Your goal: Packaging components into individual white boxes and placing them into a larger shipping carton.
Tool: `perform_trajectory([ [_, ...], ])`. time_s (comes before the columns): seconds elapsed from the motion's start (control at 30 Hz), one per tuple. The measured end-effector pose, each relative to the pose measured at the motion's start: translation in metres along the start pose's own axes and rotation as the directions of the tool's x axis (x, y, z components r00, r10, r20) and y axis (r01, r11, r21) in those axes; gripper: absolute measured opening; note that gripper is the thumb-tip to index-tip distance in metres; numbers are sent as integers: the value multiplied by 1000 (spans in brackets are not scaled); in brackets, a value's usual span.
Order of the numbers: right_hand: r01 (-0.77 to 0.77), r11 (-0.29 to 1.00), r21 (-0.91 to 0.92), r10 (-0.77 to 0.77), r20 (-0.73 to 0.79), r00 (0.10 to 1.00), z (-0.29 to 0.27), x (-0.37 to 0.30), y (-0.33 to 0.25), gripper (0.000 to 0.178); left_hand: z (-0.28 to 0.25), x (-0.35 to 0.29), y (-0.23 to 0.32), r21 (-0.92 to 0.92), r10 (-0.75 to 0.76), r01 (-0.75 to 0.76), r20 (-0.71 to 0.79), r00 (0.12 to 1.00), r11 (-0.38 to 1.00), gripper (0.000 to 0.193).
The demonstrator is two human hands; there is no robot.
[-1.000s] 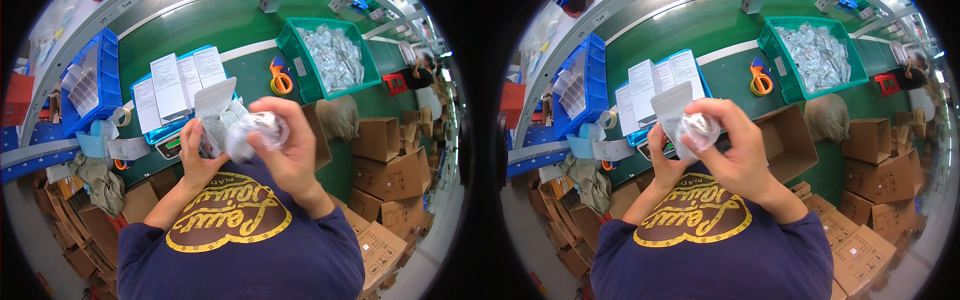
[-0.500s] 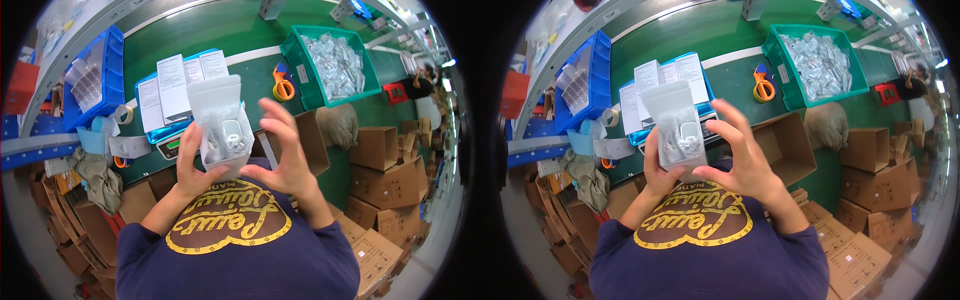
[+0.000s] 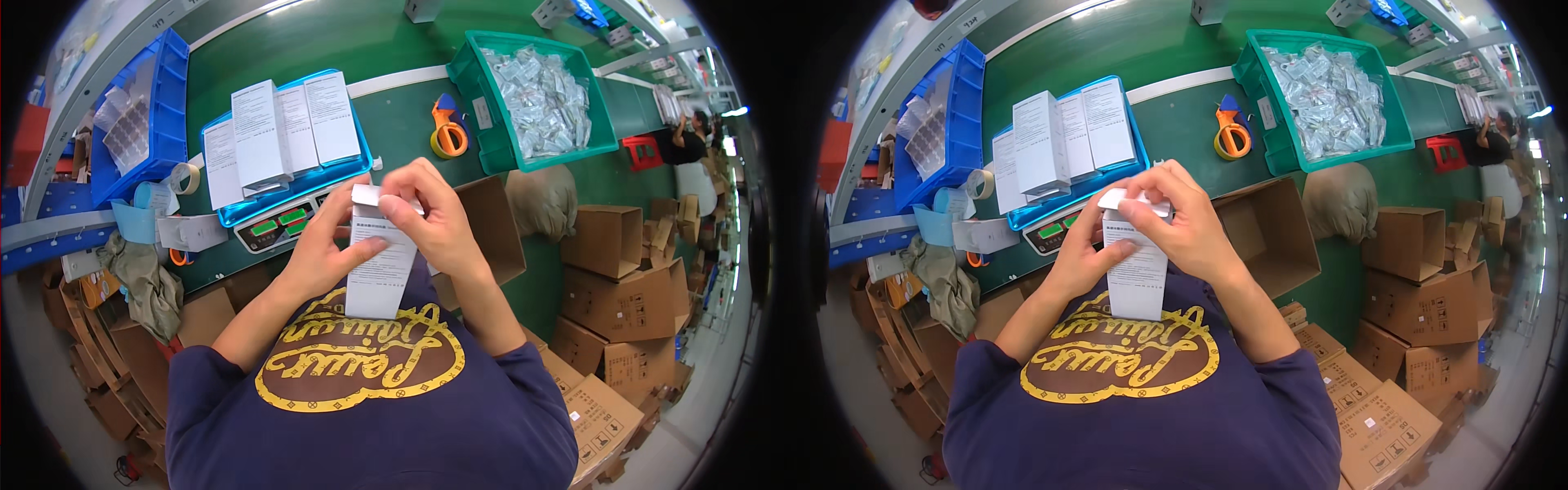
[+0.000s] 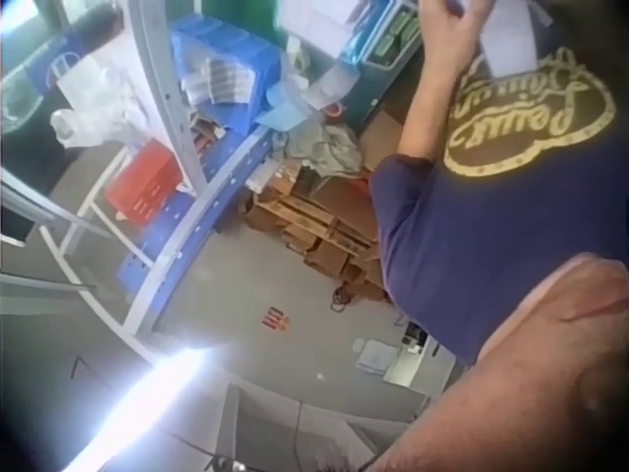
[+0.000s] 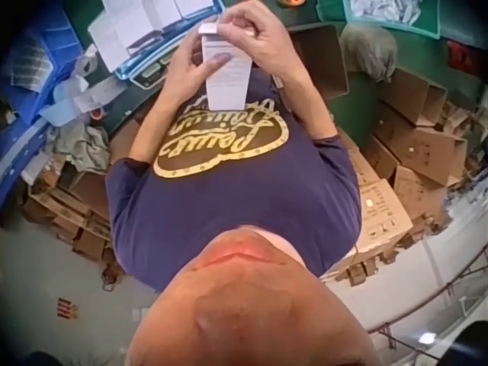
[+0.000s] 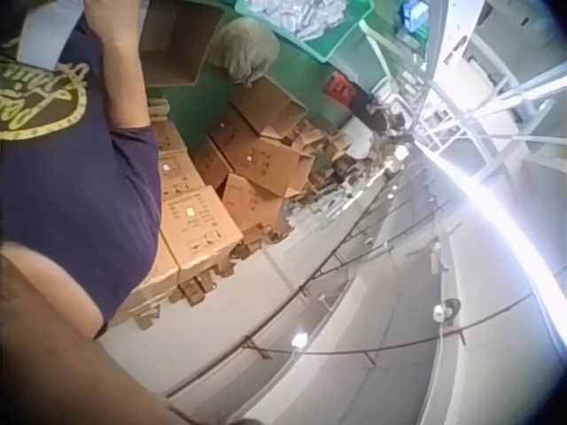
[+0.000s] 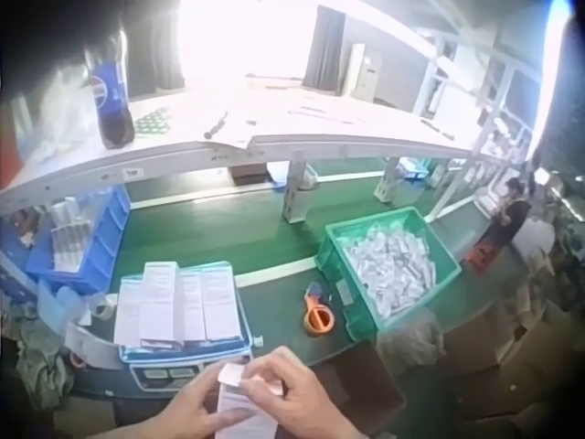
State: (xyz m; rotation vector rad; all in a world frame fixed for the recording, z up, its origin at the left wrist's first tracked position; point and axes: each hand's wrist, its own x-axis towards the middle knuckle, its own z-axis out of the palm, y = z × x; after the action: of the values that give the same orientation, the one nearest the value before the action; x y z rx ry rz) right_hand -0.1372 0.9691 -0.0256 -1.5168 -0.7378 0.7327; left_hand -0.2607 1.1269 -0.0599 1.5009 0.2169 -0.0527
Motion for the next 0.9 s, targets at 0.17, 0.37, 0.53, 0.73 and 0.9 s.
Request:
perform_trajectory([
  [0.17, 161, 971, -177, -133, 157, 979, -17, 1, 3, 35, 13, 1, -9, -55, 103, -107, -59, 993, 993, 84],
  [0.37, 207, 966, -155, -163, 255, 953, -37, 9, 27, 37, 13, 13, -8, 53, 95, -91, -82, 992, 994, 73],
  [0.53, 117, 991, -66, -91, 314, 945, -56, 5, 43, 28, 19, 23, -19, 161, 85, -80, -20, 996, 984, 65],
  [0.73, 0, 992, -126, 0, 1, 1000, -96, 100, 133, 22, -14, 110, 39, 793, 233, -58, -107, 967, 607, 76],
  [0.9, 212, 831, -515, -324, -139, 936, -118, 182, 231, 36, -91, 288, 59, 733, -209, 234, -128, 970, 639, 92],
])
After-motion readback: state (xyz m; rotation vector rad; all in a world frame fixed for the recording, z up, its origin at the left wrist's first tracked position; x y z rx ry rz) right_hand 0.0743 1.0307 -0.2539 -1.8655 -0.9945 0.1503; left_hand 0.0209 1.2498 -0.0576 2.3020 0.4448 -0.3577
